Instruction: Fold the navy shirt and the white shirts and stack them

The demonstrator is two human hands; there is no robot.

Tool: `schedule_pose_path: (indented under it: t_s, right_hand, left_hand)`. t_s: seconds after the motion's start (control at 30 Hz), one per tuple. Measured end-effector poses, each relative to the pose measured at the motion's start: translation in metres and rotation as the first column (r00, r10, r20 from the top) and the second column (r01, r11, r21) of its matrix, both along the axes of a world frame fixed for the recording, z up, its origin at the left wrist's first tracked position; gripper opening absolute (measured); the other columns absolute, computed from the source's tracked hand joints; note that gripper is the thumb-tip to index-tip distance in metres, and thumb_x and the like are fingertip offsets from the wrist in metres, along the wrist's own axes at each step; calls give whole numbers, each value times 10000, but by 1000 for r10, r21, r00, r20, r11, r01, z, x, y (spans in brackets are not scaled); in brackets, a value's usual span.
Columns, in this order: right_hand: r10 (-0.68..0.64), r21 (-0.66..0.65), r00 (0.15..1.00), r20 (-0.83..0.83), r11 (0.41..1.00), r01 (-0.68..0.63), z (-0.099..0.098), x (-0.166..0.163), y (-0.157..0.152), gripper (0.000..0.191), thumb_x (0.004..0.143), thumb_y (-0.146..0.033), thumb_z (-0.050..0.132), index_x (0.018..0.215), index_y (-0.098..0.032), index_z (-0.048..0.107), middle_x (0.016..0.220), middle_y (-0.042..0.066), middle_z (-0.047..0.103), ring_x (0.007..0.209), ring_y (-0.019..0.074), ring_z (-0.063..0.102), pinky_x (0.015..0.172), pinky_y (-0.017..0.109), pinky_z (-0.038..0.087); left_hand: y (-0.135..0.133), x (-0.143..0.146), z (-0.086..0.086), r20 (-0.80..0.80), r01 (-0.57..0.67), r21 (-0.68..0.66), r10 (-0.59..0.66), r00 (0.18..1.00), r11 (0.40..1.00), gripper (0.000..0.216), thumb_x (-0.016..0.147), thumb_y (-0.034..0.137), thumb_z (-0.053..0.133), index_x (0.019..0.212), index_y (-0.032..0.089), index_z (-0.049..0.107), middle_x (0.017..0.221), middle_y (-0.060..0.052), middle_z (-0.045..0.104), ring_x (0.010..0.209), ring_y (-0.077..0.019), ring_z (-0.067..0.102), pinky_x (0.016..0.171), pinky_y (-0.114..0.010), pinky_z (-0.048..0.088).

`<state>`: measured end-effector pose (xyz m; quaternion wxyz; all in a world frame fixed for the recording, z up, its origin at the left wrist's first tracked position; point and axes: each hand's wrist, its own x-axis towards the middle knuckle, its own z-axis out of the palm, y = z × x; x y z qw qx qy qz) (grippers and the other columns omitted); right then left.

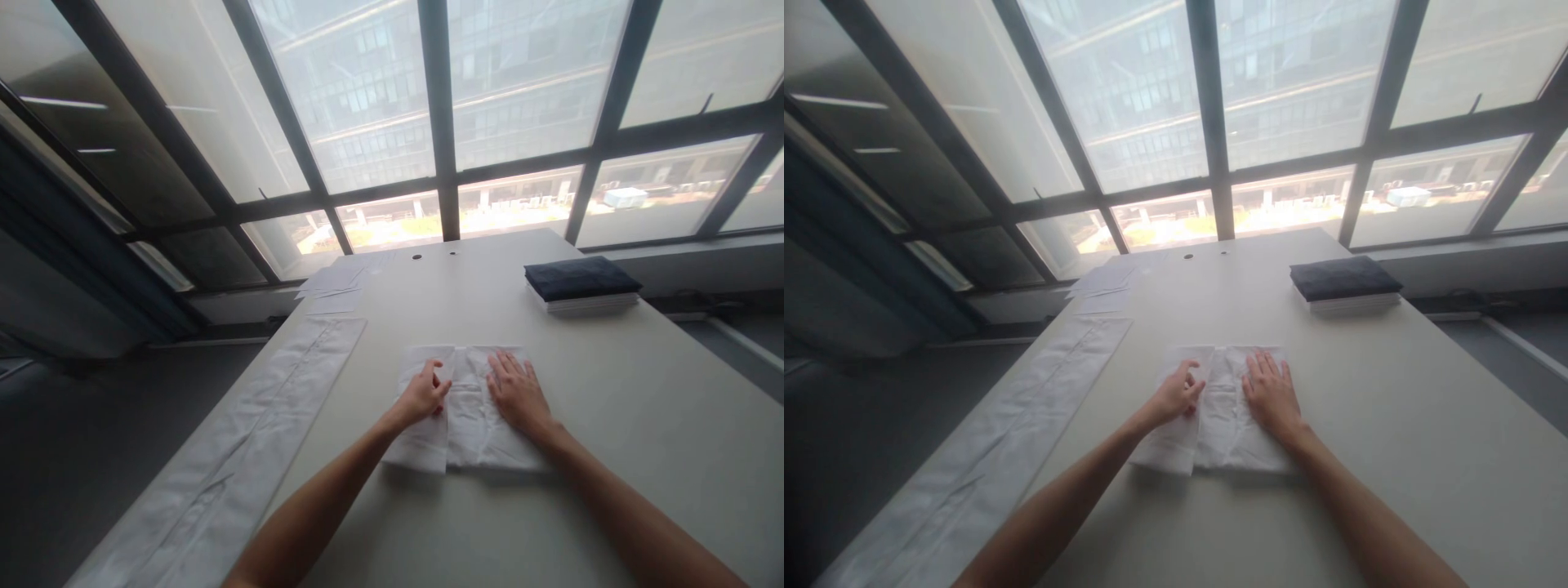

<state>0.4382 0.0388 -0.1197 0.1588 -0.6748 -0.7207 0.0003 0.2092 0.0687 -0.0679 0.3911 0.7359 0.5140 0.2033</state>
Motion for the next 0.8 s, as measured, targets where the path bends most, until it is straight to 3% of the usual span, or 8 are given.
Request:
schedule_pose_path:
  t_s: [0.1,0.23,0.37,0.5,0.57,0.63,0.73,0.8]
  right_hand:
    - [3,7,1000,7,1000,-3,-1,1,0,510,1011,-334,319,1462,-143,459,1566,137,397,1458,269,309,1194,512,150]
    - [7,16,1000,10,1000,-7,-3,1,1,514,1012,-337,314,1461,-134,461,1561,144,402,1460,278,303,1192,519,157]
    - [9,19,1000,4,1000,-9,-4,1,1,516,1012,-343,313,1460,-134,462,1556,147,408,1452,286,316,1188,534,162]
    - [5,30,1000,6,1000,-5,-4,1,0,512,1011,-340,312,1457,-138,464,1555,143,412,1451,280,320,1189,528,166]
    - [4,31,1000,7,1000,-4,-3,1,-1,510,1012,-339,311,1457,-140,463,1556,139,412,1450,275,321,1188,522,171]
    - [1,30,1000,10,1000,-1,-3,1,-1,509,1013,-338,313,1458,-141,462,1559,136,408,1450,272,323,1188,519,173]
    - [-3,24,1000,14,1000,3,-2,0,-1,509,1013,-340,317,1461,-146,460,1564,131,401,1450,271,324,1187,518,177]
    - [-5,15,1000,14,1000,5,-1,0,-1,511,1013,-340,316,1464,-147,457,1564,130,402,1448,271,327,1186,518,181]
  left_hand:
    - [-11,-28,15,50,126,216,-140,989,968,266,970,288,478,1190,188,588,1008,-68,693,872,-185,693,809,-328,560]
    - [-40,-74,36,-157,417,325,-386,909,849,410,983,360,539,1374,237,540,1442,-109,533,1364,-244,465,1149,-424,364]
    - [-68,-94,28,-447,620,282,-472,760,732,905,832,541,724,1564,251,279,1619,-113,283,1510,-324,177,1225,-546,149]
    - [-78,-84,8,-566,679,271,-457,686,683,786,919,397,642,1578,258,238,1633,-75,244,1520,-307,132,1225,-571,82]
    - [-77,-78,5,-549,670,274,-459,698,690,644,975,320,546,1562,290,285,1626,-39,268,1518,-275,151,1230,-552,98]
    - [-75,-74,8,-471,605,289,-440,764,742,546,1018,308,454,1548,312,321,1614,-11,297,1512,-243,187,1236,-517,136]
    - [-73,-72,21,-235,381,312,-318,918,870,483,1063,359,312,1538,281,359,1583,-17,367,1482,-208,285,1229,-443,231]
    - [-73,-70,29,-80,222,324,-207,975,920,500,1071,383,245,1532,242,378,1561,-37,408,1460,-205,337,1212,-418,285]
